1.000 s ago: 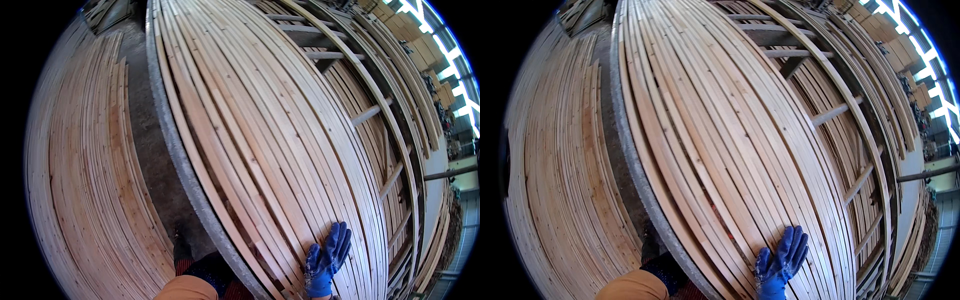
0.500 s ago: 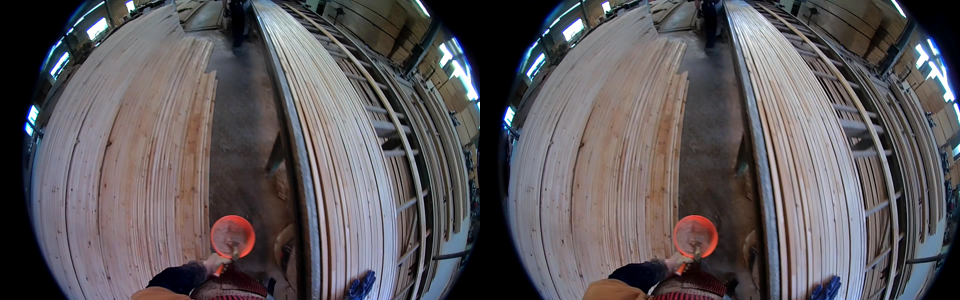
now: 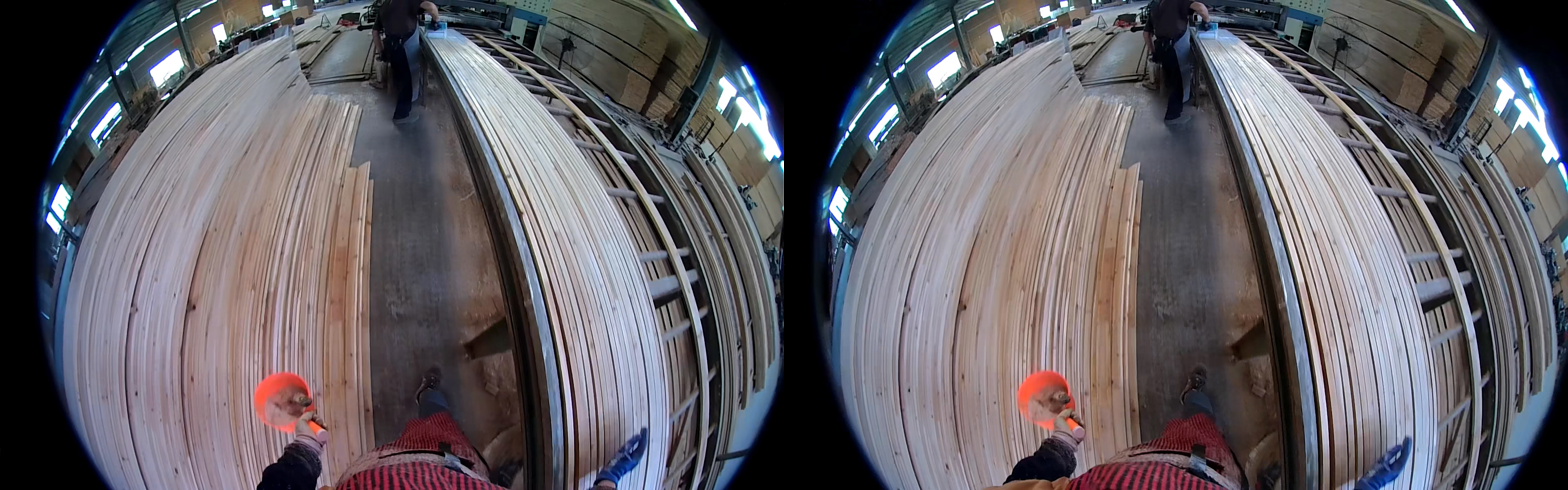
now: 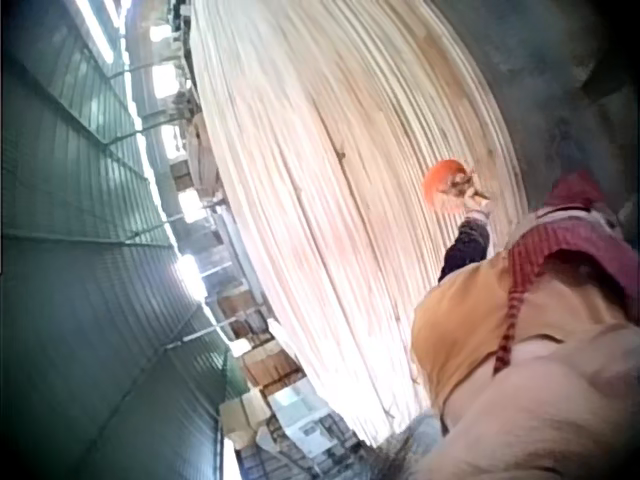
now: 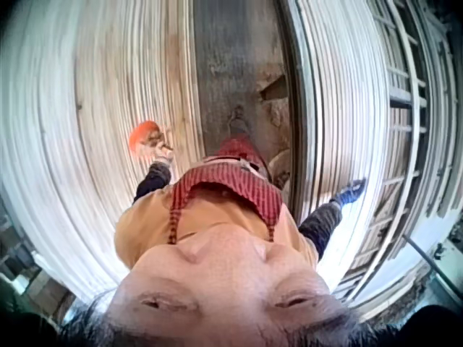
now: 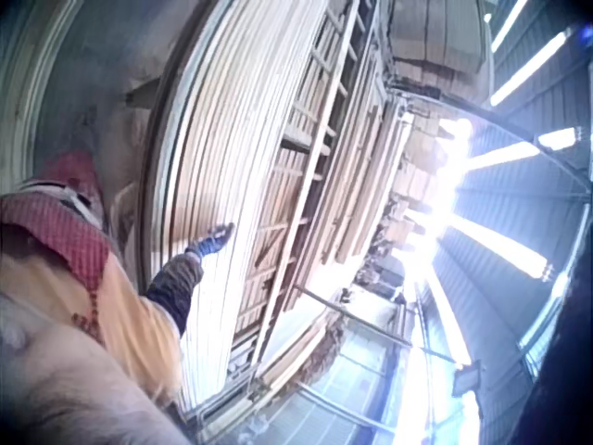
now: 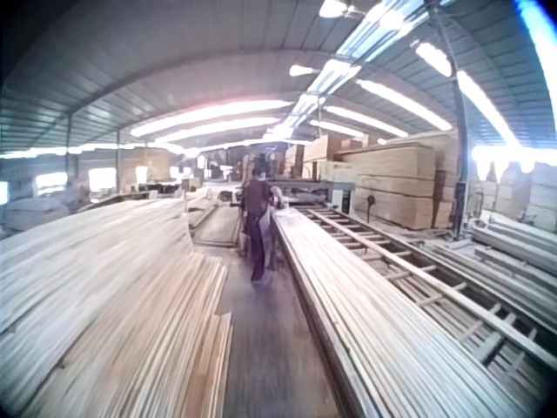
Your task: The person applies a white substance from an orange bowl onto long wooden planks using a brush. They then arrange and stack the treated planks on a metal rack alongside other planks.
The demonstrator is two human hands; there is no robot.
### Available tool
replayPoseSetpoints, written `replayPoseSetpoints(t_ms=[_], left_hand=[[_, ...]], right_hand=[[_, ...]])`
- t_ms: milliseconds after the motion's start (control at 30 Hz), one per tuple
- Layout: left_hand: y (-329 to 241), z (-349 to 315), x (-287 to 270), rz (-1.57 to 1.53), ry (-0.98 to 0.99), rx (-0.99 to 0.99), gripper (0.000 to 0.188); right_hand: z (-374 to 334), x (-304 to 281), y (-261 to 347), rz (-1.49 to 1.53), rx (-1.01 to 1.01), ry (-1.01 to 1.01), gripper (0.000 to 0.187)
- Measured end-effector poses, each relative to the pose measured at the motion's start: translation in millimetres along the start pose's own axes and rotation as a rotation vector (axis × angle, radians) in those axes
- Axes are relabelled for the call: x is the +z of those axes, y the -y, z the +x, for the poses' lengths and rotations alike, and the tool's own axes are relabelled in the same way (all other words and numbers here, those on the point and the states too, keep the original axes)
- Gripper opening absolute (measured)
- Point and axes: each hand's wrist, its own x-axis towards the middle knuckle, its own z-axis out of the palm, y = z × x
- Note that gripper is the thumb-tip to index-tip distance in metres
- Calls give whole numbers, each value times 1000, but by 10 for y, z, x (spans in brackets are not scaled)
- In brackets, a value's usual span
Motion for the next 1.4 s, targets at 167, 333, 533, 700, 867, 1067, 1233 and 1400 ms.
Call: replayPoseSetpoints(t_ms=[167,333,533,700,867,1067,1233,1400], left_hand=[[-261,34,980,251,75,24,14],[-889,361,2102,93,-37,43,13],[-1693,1157,3416,44,-52,104,13],[-2388,2145,4762,18,5,105,13],[-2478,2943,5896,-31,-7,30,13],[-2917,4102,7254,-136,0,48,12],[-3267,4863,8427,-41,-14,88,9],[-3435,5112,9619,-170,-4,21,13]], right_hand=[[-71,3379,879,-263,-447,367,45],[-471,6651,1959,71,-547,808,38],[-1054,9254,2543,129,-1002,1310,34],[-799,10200,2109,-220,-854,1581,28],[-204,10863,1779,-343,-635,1410,24],[478,12432,1598,-362,-639,1272,25],[727,14406,1850,-258,-752,1347,25],[873,16130,2133,-174,-774,1514,25]])
